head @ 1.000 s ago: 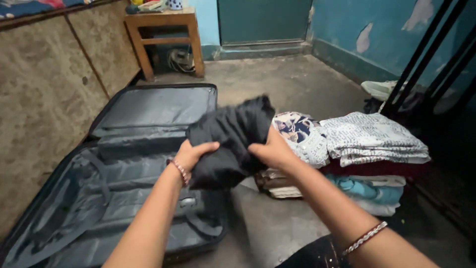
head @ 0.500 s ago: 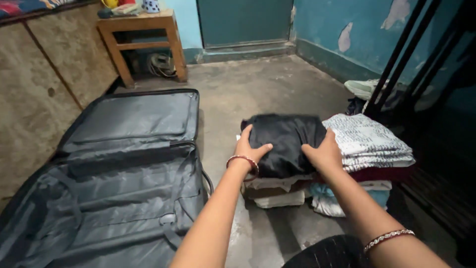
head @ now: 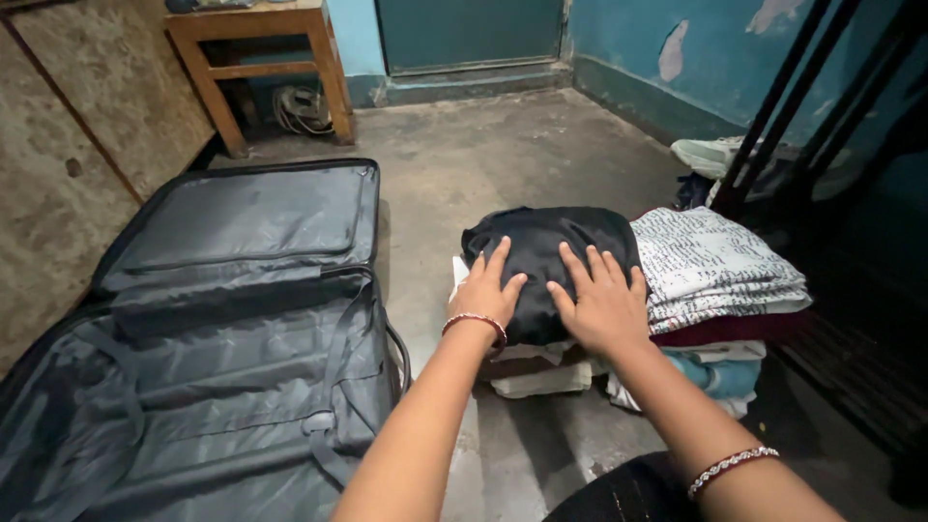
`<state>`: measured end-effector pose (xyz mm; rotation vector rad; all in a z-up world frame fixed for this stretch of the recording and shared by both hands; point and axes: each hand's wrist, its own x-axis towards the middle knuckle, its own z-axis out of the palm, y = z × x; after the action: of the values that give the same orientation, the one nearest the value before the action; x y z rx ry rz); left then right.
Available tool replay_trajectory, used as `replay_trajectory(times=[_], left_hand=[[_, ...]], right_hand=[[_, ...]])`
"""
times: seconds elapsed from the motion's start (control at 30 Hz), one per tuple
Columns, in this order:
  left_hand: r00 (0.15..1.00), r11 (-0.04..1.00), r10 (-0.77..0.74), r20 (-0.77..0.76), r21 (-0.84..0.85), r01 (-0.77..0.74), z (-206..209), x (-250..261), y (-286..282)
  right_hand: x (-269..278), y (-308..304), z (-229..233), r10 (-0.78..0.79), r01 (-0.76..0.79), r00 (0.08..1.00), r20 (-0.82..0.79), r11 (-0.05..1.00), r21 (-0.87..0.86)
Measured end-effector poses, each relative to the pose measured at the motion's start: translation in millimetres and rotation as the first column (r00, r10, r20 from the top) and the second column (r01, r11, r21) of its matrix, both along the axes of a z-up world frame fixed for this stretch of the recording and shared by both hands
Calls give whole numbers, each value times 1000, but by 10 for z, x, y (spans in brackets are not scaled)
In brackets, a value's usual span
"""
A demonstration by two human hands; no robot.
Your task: The person folds and places various clothing items into an open suitcase. They handle shirts, pants, and other garments, arranging them neatly inside the suitcase compartments.
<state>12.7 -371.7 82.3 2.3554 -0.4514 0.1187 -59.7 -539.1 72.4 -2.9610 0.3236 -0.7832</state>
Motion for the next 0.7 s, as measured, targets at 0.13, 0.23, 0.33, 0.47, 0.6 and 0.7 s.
replay_trajectory(times=[0.13,0.23,0.33,0.47,0.6,0.7], left_hand=[[999,1000,2,-33,-8,-3,-33,-9,20],[999,998,-17,45,-51,19,-42,6,72],[995,991,10,100,-135,4,-110,5,208],[995,988,68,69,-143,-58,-225,38,499],[988,987,151,42,-60,-148,-404,113,900],[975,974,221,-2,44,-221,-603,118,1243]], right_hand=[[44,39,-46,-43,43,999,-20,999,3],[36,65,49,-28,28,1000,2,999,44],[-43,188,159,-9,0,991,133,998,71],[-204,590,286,224,-241,904,364,971,0],[-300,1101,351,436,-477,797,418,879,-7],[-279,1436,338,526,-572,759,384,821,6]])
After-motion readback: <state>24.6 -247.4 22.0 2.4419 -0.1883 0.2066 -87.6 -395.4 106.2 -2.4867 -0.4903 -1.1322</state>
